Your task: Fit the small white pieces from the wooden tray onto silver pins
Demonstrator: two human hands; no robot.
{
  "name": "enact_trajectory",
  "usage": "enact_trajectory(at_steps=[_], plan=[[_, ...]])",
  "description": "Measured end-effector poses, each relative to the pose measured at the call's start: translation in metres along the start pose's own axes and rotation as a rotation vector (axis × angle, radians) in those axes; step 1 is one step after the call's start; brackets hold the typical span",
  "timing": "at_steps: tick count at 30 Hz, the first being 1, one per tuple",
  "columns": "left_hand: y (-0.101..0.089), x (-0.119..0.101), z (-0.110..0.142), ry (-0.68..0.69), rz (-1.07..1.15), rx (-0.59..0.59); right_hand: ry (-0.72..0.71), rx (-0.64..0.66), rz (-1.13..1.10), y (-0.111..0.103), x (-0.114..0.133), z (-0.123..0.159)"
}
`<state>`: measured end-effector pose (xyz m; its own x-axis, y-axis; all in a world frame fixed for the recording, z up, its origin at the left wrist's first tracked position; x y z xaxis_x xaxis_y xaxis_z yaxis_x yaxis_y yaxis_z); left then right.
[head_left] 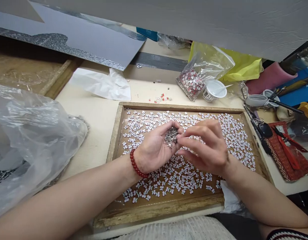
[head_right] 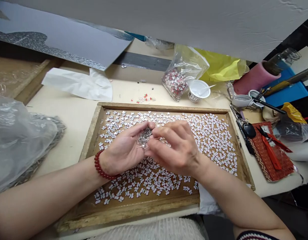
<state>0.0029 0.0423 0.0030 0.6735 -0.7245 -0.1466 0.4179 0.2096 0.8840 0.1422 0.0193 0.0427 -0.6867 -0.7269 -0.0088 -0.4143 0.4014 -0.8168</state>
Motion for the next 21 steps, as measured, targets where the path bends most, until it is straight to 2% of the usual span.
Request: enact_trajectory(at_steps=[4,9,15,18,21], plan=[[-0.002,0.005,-0.002,-0.021,0.062,0.024,-0.01,0.115,0.082,0.004,0.01,0.001],[-0.006,0.007,-0.003,-0.006,0.041,0.075,0.089,0.072,0.017,0.007,0.007,0.003],[-0.004,0.008,0.001,0.01,-0.062,0.075,0.344,-0.075,-0.242,0.006,-0.001,0.003],[-0.001,0.008,0.004,-0.002,-0.152,0.108,0.52,-0.089,-0.415,0.008,-0.005,0.005],[-0.001,0.009,0.004,-0.034,-0.209,0.116,0.591,-0.075,-0.487,0.011,-0.007,0.007]])
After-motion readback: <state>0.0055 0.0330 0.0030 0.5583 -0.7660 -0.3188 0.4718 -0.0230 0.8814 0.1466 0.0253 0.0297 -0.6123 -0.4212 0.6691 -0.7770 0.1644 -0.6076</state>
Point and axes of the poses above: each hand's wrist, its own z-axis away from the middle knuckle, its own y-axis out of the palm, x = y × z, the point moved 2 cm from there along -z, towards the middle knuckle, and after that the axes turned 7 degrees about z, right-handed, at the moved point
